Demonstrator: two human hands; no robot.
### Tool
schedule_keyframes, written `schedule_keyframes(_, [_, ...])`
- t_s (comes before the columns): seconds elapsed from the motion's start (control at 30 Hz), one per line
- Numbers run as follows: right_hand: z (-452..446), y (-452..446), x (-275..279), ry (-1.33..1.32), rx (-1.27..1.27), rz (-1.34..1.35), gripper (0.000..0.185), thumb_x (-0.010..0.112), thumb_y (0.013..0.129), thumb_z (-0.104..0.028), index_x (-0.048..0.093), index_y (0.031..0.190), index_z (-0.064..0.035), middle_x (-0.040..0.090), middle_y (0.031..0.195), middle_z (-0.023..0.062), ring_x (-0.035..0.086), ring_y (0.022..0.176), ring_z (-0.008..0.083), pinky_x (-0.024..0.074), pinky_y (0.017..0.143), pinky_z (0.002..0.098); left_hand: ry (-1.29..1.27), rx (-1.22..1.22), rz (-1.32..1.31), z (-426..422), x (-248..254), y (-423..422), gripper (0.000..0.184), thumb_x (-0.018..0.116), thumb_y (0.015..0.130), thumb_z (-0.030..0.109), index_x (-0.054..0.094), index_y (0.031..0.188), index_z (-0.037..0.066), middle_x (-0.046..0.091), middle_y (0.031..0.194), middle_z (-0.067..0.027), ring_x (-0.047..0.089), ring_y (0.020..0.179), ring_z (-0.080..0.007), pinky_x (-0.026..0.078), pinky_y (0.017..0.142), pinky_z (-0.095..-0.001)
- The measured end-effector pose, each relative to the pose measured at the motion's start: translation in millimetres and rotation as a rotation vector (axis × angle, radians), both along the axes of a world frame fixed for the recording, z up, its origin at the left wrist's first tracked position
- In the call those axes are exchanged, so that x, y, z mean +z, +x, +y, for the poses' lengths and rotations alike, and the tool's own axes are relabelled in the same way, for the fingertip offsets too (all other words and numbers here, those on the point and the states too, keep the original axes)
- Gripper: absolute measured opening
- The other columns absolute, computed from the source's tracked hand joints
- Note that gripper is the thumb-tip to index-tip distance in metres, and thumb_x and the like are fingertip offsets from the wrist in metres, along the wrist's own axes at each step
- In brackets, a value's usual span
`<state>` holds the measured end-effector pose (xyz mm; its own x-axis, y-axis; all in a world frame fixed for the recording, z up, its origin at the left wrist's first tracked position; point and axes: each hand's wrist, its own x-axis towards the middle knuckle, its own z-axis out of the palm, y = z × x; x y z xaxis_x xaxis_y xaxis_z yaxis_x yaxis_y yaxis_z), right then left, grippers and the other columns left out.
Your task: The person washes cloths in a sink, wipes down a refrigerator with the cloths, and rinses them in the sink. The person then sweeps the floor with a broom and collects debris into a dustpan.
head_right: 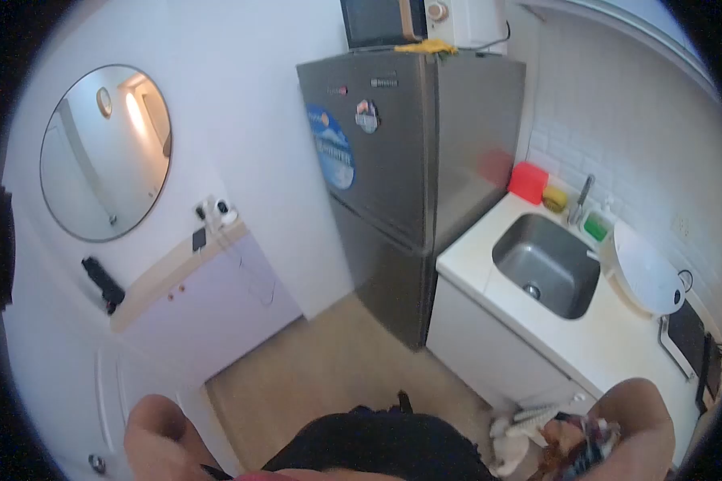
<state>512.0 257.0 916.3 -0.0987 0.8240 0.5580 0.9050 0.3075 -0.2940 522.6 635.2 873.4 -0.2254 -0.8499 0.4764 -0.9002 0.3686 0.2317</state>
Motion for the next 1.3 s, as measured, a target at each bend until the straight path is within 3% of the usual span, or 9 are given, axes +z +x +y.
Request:
schedule_keyframes(0.1, [3.7,74.4,-19.7,-0.091,-0.178,0.025,0.013,0.06,0.079,-0.021,0.062,0.079,-0.0082,0.056,0.066,0.004,0.052,0.055,0.0184,0.0393,0.052,0.0284,0.299,-0.419,0.268,43.0,-22.6,141.4,0.015,0.047,0.086,0.005,0.061,0.081,0.001,0.061,0.08,-0.0155,0.059,0.066,-0.0296,0.046,0.055,-0.0326])
schedule_keyframes(0.27, [24.6,189.1,-64.8,-0.017,-1.316,0.3,0.014,0.064,0.077,-0.02,0.064,0.078,-0.0062,0.058,0.066,0.0053,0.054,0.054,0.0189,0.0425,0.053,0.0278,0.071,0.435,0.057,50.5,-2.8,336.2,0.013,0.064,0.078,0.017,0.063,0.087,0.009,0.062,0.091,-0.0052,0.06,0.081,-0.0242,0.047,0.058,-0.0301])
schedule_keyframes(0.4, [67.4,256.6,-34.0,0.146,-1.799,0.321,0.016,0.064,0.075,-0.021,0.062,0.074,-0.0049,0.056,0.063,0.0041,0.053,0.056,0.0131,0.0414,0.054,0.0259,-0.116,0.347,0.217,11.6,56.5,493.3,0.009,0.066,0.075,0.012,0.061,0.079,0.006,0.061,0.085,-0.004,0.056,0.074,-0.014,0.043,0.06,-0.0247])
schedule_keyframes(0.57, [102.1,348.7,42.0,0.783,-1.599,0.085,0.029,0.05,0.085,-0.034,0.055,0.077,-0.006,0.052,0.072,0.0008,0.049,0.065,0.007,0.0392,0.058,0.0217,-0.388,0.378,-0.221,-145.1,159.1,580.2,0.028,0.058,0.082,0.029,0.059,0.088,0.002,0.056,0.077,-0.0043,0.052,0.068,-0.0132,0.042,0.063,-0.0253])
schedule_keyframes(0.7, [114.9,391.4,89.8,1.372,-1.055,0.491,0.031,0.042,0.089,-0.03,0.051,0.1,-0.0028,0.056,0.085,0.006,0.057,0.084,0.0151,0.047,0.079,0.0282,-0.152,0.562,-0.288,-262.3,179.2,597.0,0.043,0.062,0.07,0.047,0.064,0.094,0.011,0.064,0.09,-0.0075,0.06,0.083,-0.0214,0.047,0.072,-0.0317])
schedule_keyframes(0.83, [74.7,400.1,91.7,1.261,-0.799,0.4,0.036,0.045,0.088,-0.025,0.041,0.114,-0.0014,0.055,0.097,0.01,0.057,0.092,0.02,0.046,0.087,0.0311,0.06,0.475,-0.334,-291.0,179.2,599.7,0.043,0.063,0.069,0.046,0.065,0.092,0.009,0.064,0.088,-0.0122,0.061,0.081,-0.0241,0.047,0.072,-0.0341])
schedule_keyframes(0.97, [67.8,420.2,80.9,1.313,-1.25,0.075,0.041,0.052,0.085,-0.018,0.038,0.119,-0.0014,0.048,0.111,0.0128,0.053,0.099,0.0208,0.0465,0.085,0.0305,-0.171,0.525,-0.246,-279.4,200.5,632.6,0.032,0.061,0.071,0.032,0.065,0.089,0.006,0.064,0.078,-0.0103,0.06,0.07,-0.0204,0.047,0.065,-0.032])
schedule_keyframes(1.1, [52.9,467.8,54.9,0.604,-1.841,-0.471,0.031,0.047,0.09,-0.026,0.054,0.109,-0.0021,0.057,0.1,0.0126,0.052,0.097,0.0238,0.0409,0.084,0.0318,-0.541,0.693,-0.054,-191.4,240.6,692.5,0.032,0.061,0.074,0.034,0.064,0.085,0.004,0.061,0.073,-0.0054,0.057,0.068,-0.0123,0.044,0.061,-0.0262])
schedule_keyframes(1.3, [102.3,501.6,63.5,0.323,-2.305,-0.482,0.034,0.04,0.091,-0.028,0.06,0.088,-0.0016,0.057,0.08,0.014,0.055,0.081,0.0271,0.0416,0.073,0.0354,-0.697,0.707,0.276,-78.1,255.1,771.9,0.03,0.06,0.078,0.033,0.062,0.088,0.005,0.059,0.079,-0.0005,0.053,0.075,-0.0089,0.04,0.072,-0.0221])
